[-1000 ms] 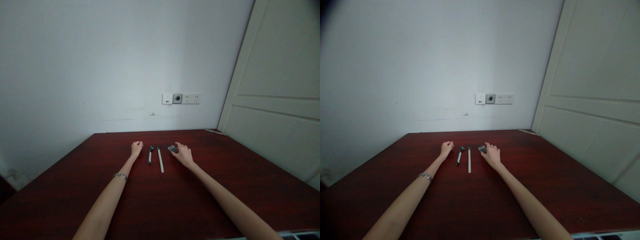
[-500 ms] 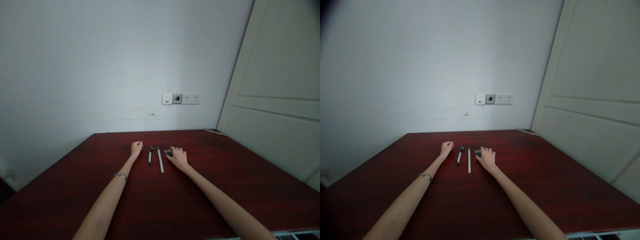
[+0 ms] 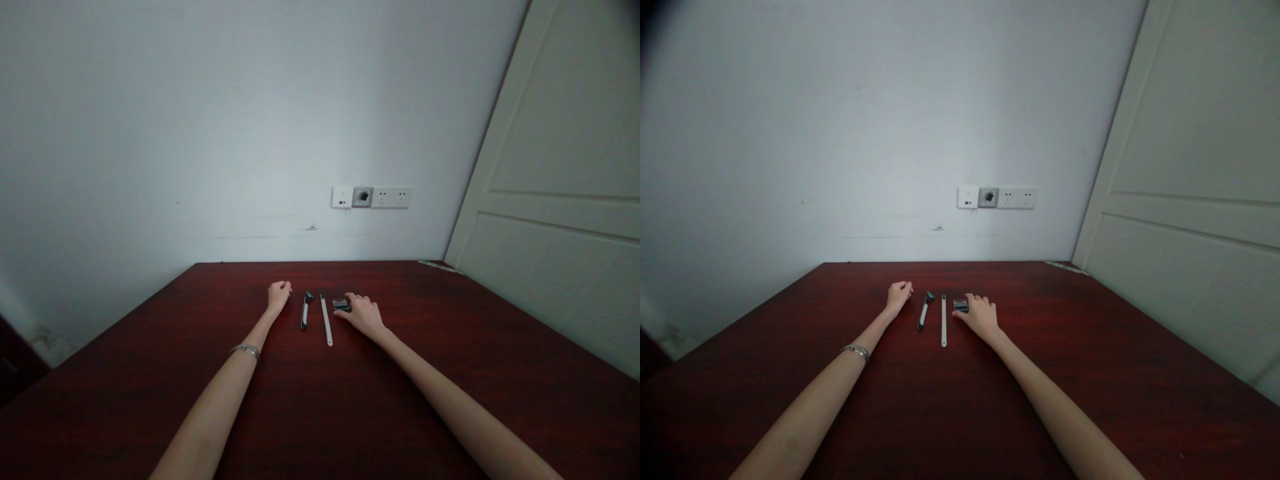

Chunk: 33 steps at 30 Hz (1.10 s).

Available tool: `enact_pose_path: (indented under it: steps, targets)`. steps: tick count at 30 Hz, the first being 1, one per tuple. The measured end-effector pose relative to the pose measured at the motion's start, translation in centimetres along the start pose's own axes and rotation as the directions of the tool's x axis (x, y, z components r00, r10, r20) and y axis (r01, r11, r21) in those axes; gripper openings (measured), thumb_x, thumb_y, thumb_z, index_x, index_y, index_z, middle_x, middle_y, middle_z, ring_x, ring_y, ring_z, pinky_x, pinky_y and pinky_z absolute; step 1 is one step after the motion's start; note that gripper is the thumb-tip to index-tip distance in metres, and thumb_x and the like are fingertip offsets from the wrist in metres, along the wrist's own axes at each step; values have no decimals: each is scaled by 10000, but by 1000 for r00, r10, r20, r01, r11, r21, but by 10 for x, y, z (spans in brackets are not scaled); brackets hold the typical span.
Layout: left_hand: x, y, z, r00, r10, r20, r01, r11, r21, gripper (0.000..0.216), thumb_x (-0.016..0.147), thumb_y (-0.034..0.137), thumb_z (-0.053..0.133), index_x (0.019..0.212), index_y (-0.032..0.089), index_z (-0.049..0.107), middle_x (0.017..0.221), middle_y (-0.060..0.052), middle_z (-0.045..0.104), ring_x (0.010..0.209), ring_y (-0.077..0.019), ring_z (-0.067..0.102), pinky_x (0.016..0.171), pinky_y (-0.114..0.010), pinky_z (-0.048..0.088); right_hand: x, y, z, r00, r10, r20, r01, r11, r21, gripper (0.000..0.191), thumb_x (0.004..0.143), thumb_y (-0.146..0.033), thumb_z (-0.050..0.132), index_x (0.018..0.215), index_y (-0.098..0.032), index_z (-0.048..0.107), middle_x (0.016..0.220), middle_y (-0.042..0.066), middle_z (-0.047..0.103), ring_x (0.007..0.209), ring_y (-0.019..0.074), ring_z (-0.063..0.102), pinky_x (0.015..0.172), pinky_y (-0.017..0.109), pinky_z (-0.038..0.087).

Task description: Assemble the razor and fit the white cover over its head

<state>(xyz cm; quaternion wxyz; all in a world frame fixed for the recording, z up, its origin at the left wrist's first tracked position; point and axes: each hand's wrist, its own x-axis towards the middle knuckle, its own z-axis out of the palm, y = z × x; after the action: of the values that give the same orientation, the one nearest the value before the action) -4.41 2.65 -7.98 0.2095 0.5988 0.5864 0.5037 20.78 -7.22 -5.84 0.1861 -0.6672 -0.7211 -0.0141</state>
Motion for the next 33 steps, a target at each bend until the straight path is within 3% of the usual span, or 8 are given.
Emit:
enact_pose_path:
  steps: [6, 13, 19, 27, 33]
  targets:
    - [-1, -2, -2, 1000, 13, 0, -13, 1000, -2, 269, 722, 295, 429, 529, 157, 555, 479, -14, 555, 501, -128, 542, 556, -219, 395, 19, 25, 2, 999, 14, -47, -8, 992, 127, 445, 875, -489, 361, 1121, -172, 553, 942, 94, 625, 896, 211, 560, 746, 284, 387]
    - [-1, -2, -3, 1000, 5, 5, -5, 1000, 9, 273, 728, 290, 433, 532, 151, 562, 492, -21, 566, 502, -126, 542, 552, -216, 398, 37, 53, 17, 997, -2, -71, 3, 1000, 17, 321, 881, -287, 392, 1097, -144, 580, 1054, 122, 579, 965, 217, 515, 815, 289, 365]
    - [-1, -1, -2, 1000, 25, 12, -25, 999, 27, 296, 738, 312, 418, 542, 148, 567, 490, -20, 561, 498, -126, 535, 551, -218, 395, 37, 57, 24, 996, -52, -74, 47, 996, -73, 315, 865, -259, 400, 1086, -146, 594, 1067, 124, 562, 973, 231, 489, 814, 303, 362]
    - [-5, 0, 0, 998, 31, 52, -32, 999, 33, 291, 740, 312, 426, 542, 145, 560, 492, -20, 557, 489, -119, 527, 537, -214, 392, 33, 58, 23, 995, -62, -73, 59, 997, -45, 315, 862, -235, 396, 1082, -140, 601, 1086, 123, 560, 994, 231, 473, 837, 300, 355]
    - [0, 17, -8, 998, -25, 64, 28, 998, -58, 347, 790, 371, 417, 586, 128, 557, 486, -21, 542, 428, -90, 485, 456, -190, 375, 31, 56, 20, 996, -55, -68, 53, 998, -34, 319, 862, -233, 394, 1078, -140, 610, 1078, 126, 563, 991, 231, 479, 842, 303, 354]
